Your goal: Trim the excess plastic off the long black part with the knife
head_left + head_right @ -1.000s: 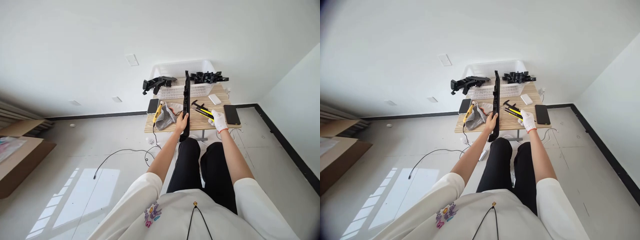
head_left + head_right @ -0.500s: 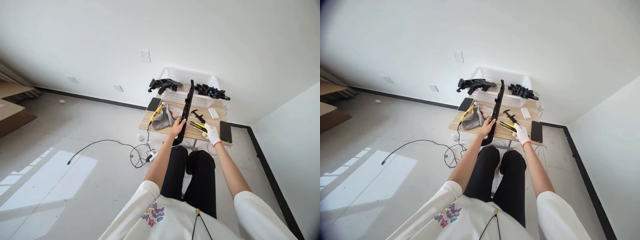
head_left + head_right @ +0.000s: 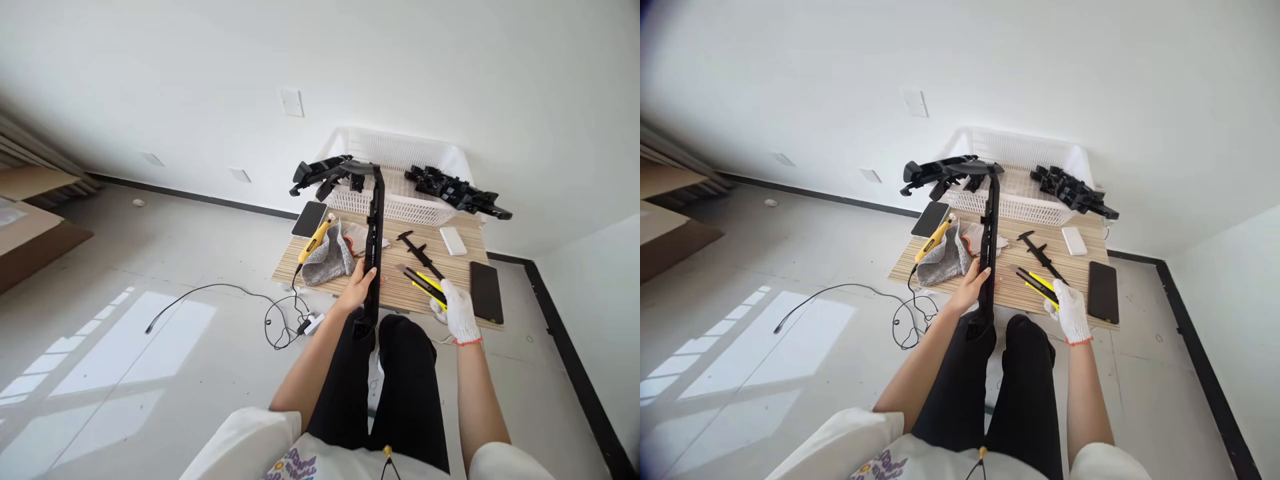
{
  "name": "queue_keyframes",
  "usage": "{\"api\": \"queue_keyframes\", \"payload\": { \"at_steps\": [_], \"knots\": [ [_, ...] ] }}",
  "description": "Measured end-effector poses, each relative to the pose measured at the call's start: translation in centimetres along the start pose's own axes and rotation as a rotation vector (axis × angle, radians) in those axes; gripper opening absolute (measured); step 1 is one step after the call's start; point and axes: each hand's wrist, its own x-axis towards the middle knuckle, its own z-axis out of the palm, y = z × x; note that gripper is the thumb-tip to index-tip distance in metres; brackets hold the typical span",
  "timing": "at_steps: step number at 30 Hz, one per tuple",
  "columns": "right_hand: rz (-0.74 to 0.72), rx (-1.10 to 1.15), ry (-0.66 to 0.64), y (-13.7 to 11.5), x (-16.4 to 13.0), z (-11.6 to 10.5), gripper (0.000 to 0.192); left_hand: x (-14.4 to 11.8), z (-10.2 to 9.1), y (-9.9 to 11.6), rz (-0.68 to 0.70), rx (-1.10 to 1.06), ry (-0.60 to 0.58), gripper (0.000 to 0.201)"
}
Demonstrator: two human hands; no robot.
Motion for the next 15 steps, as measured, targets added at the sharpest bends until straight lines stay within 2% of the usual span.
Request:
{"api": "queue_keyframes", "payload": {
  "at_steps": [3,9,12,15],
  "knots": [
    [-0.016,-0.001,0.0,0.1,0.1,0.0,0.045,0.0,-0.1,0.9,-0.078,-0.031,-0.028,0.048],
    [0.014,-0.072,-0.17,0.0,0.3,-0.1,0.039,-0.3,0.2,1.6,-0.053,-0.041,-0.003,0.052],
    [0.002,-0.081,-0.197,0.1,0.5,-0.1,0.039,-0.3,0.1,1.7,-0.061,-0.08,-0.031,0.059],
    [-0.006,-0.079,-0.216,-0.1,1.1,0.5,0.036,-0.2,0.1,1.6,-0.068,-0.071,-0.05,0.057]
  ]
}}
